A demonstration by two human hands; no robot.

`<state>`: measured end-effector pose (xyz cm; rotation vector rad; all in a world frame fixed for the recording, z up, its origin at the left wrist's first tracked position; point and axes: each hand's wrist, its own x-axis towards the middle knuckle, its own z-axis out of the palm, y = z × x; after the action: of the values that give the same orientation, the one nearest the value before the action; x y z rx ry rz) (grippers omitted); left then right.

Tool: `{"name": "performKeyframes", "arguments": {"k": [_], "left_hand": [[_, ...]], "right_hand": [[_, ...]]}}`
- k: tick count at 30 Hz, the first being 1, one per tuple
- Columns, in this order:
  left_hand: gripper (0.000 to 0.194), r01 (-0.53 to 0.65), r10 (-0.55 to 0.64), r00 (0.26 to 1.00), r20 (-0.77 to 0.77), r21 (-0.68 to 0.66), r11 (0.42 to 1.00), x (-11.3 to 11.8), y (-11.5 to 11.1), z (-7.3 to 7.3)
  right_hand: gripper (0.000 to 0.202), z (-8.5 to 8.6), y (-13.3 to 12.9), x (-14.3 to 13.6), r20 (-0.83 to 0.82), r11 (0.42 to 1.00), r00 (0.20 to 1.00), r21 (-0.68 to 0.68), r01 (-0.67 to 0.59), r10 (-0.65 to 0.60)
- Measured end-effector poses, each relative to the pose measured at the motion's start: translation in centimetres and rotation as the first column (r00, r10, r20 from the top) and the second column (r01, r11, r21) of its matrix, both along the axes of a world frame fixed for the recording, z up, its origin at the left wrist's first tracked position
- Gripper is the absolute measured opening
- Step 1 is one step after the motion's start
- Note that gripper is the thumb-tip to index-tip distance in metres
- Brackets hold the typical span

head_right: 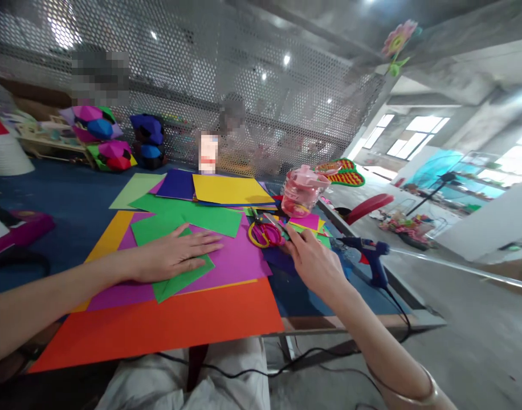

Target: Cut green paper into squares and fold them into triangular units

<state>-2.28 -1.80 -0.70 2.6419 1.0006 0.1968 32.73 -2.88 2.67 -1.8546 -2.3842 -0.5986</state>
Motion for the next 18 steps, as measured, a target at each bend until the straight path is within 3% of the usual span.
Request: {"name": "performKeyframes", "arguments": {"k": [4, 8, 10, 13, 18], "left_hand": [[0.057, -0.053, 0.052, 0.992, 0.112, 0.005, 0.999, -0.4, -0.1, 0.4], [0.053, -0.146, 0.114, 0.947, 0.300, 0.085, 0.986, -0.9, 0.4, 0.5], [0.049, -0.217, 0.146, 0.920, 0.365, 0.161, 0.963, -1.2, 0.8, 0.4], [0.046, -0.289, 0.181, 0.899, 0.399, 0.228, 0.930, -1.7, 1.3, 0.3], [0.043, -0.329, 0.203, 0.894, 0.399, 0.279, 0.902, -2.2, 1.8, 0.3]], "right_hand": [[0.045, -0.3, 1.1, -0.8, 0.098, 0.994, 0.992, 0.072, 0.077, -0.084], [0.037, 0.8, 0.0, -4.6, 0.051, 0.993, 0.996, 0.091, -0.071, 0.067], [0.031, 1.5, -0.9, -7.4, -0.059, 0.984, 0.984, -0.045, -0.171, 0.168], [0.039, 2.1, -1.6, -11.2, -0.143, 0.908, 0.957, -0.305, -0.287, 0.254], [0.043, 1.9, 0.5, -14.0, -0.410, 0.702, 0.849, -0.493, -0.513, 0.333]]}}
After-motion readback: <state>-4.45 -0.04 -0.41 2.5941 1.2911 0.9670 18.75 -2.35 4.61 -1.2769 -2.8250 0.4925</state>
